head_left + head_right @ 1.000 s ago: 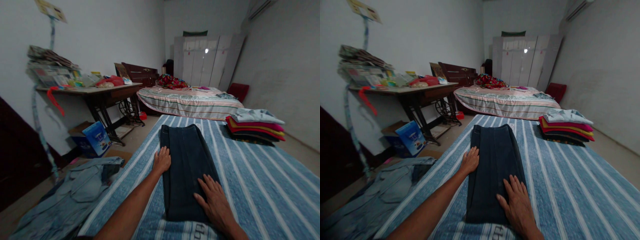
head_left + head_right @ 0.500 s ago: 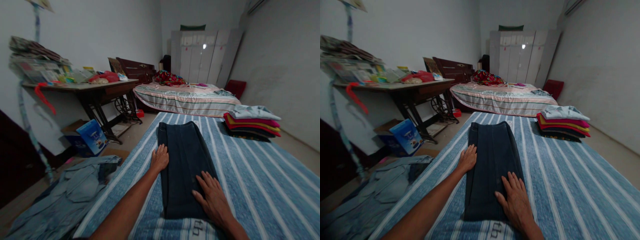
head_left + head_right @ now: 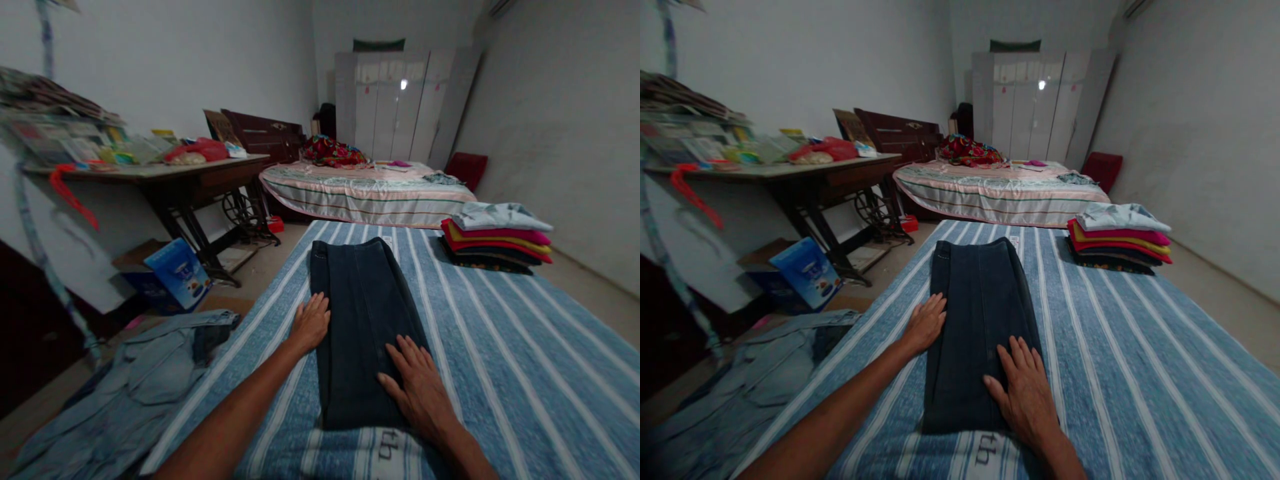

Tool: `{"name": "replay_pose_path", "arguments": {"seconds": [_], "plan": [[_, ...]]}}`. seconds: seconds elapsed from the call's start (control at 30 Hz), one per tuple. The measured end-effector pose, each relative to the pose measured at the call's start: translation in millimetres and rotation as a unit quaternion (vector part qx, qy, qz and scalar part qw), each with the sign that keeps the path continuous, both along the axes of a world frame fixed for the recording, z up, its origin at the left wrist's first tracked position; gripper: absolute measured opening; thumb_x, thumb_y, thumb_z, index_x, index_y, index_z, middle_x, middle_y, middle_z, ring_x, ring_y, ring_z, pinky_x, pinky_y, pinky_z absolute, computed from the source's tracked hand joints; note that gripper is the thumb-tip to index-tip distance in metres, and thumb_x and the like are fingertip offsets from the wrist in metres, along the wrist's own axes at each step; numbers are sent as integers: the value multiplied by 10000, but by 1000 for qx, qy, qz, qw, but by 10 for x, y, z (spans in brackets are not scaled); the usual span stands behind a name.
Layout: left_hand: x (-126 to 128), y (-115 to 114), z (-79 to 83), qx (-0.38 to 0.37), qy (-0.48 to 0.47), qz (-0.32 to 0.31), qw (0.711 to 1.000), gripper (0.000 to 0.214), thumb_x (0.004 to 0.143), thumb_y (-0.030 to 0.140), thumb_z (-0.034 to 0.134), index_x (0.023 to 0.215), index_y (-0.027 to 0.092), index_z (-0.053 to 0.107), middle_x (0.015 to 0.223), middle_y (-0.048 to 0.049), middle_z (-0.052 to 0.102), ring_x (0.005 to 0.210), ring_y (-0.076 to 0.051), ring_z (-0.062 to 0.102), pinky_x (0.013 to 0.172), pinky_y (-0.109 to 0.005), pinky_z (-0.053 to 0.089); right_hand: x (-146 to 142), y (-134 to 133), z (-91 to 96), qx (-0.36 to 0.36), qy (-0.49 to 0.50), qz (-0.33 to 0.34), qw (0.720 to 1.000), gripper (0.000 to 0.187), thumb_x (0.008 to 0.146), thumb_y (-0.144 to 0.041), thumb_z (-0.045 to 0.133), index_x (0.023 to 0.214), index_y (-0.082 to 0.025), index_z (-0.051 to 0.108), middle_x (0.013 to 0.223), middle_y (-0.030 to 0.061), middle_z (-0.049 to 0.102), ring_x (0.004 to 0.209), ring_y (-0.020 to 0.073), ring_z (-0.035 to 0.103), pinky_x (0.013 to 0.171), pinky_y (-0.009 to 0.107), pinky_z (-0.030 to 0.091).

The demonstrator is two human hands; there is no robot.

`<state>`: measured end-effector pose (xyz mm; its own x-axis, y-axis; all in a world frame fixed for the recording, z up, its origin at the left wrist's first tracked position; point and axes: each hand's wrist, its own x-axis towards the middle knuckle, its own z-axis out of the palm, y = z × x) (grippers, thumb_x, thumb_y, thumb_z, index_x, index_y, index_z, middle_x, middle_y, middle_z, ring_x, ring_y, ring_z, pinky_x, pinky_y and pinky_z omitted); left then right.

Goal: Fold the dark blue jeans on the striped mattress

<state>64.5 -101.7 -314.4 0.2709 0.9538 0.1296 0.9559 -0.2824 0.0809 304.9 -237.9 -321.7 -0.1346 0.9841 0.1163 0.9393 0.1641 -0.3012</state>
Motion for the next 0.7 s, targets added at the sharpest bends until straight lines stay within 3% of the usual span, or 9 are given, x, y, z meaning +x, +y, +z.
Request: {"name": "replay_pose_path", "arguments": {"seconds": [0.7], "plan": [[11, -83, 33, 2, 0, 0, 1000, 450, 922, 277, 279, 1334, 155, 414, 1452, -79, 352, 1358, -209, 269, 1089, -444, 241, 3, -12, 21, -4, -11, -2, 1000, 628, 886, -624, 332, 1353, -221, 447, 1450, 77, 298, 1356, 251, 199, 1103, 457, 175]]}}
